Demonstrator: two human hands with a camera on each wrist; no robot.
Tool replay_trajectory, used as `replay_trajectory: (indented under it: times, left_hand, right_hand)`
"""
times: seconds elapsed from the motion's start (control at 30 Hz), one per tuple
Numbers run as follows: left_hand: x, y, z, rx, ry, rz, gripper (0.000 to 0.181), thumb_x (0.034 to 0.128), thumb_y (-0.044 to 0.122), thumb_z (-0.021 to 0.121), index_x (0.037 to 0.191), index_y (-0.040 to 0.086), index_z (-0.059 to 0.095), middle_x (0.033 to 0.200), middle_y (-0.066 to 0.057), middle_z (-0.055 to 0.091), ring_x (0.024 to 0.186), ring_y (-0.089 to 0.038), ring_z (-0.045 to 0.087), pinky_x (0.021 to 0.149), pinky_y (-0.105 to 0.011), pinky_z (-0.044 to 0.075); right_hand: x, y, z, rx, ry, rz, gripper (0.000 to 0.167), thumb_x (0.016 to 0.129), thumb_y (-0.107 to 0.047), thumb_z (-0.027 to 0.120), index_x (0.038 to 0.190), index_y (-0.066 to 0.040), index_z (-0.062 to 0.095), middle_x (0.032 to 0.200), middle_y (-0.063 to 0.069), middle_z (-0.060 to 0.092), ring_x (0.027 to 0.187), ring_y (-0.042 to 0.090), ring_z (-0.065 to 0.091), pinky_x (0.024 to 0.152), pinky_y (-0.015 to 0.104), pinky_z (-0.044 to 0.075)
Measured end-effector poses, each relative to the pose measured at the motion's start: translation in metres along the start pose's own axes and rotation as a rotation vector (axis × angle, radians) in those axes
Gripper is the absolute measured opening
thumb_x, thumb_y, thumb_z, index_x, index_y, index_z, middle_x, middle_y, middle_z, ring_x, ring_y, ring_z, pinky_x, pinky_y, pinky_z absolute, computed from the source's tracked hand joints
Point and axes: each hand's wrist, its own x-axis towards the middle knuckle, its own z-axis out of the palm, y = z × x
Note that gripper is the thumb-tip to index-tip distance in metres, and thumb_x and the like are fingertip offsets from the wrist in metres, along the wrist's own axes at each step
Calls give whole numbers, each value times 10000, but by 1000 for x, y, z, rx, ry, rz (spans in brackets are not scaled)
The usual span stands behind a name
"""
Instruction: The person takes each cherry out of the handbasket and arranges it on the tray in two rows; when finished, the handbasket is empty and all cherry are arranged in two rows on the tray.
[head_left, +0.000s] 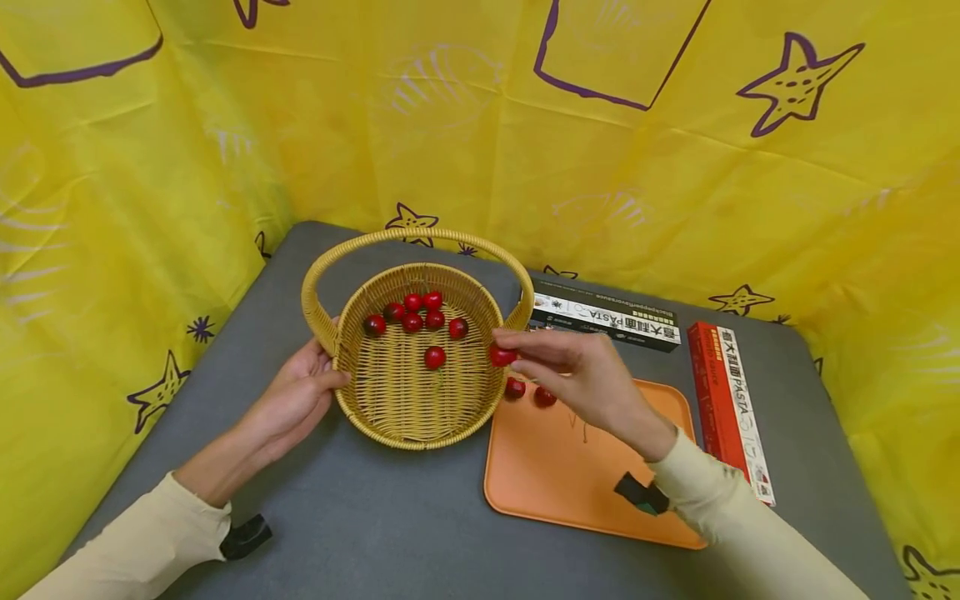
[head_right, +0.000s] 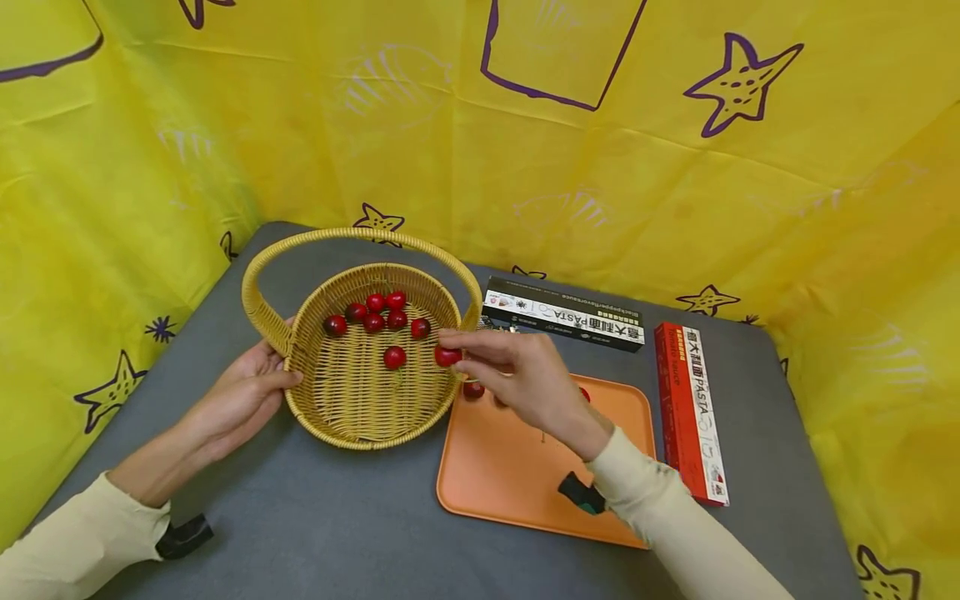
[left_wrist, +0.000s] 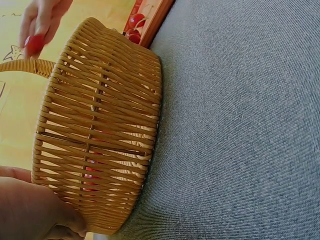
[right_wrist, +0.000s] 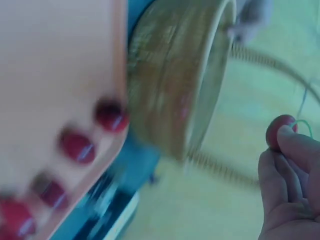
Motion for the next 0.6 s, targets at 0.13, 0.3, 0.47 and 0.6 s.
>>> replay_trajectory:
  times: [0.13, 0.3, 0.47, 0.6]
  left_hand:
    - [0, -1, 0, 4, -8, 6, 890, 1003, -155, 384, 1683, 85, -138, 1774, -126, -71, 1623, -245, -35, 1307, -402, 83]
    - [0, 0, 1, 9, -2, 4, 885, 1002, -155, 381, 1682, 76, -134, 1773, -139, -60, 1623, -254, -30, 1308, -413, 83]
    - [0, 0, 1, 10, -6, 4, 886, 1007, -151, 378, 1680, 85, -148, 1772, -139, -79, 1622, -259, -40, 1308, -398, 93]
    - [0, -1, 0, 13, -8, 4, 886, 1008, -150, 374, 1680, 89, -152, 1772, -133, -88, 1622, -251, -47, 1308, -397, 84]
  right_hand:
    - [-41, 8, -36, -10, 130, 62, 479, 920, 68, 752, 1343, -158, 746, 1341, 18, 732, 1125, 167, 745, 879, 310, 609]
    - [-85, 24, -66, -153, 221, 189, 533, 924, 48, 756, 1383, -220, 721, 1385, -17, 708, 1140, 99, 728, 896, 234, 579]
    - [-117, 46, -77, -279, 268, 289, 529, 936, -1, 765, 1398, -253, 709, 1357, -28, 721, 1132, -14, 696, 867, 153, 550]
    - [-135, 65, -78, -319, 288, 339, 516, 927, 14, 770, 1395, -198, 716, 1332, 23, 735, 1107, -60, 680, 848, 125, 541]
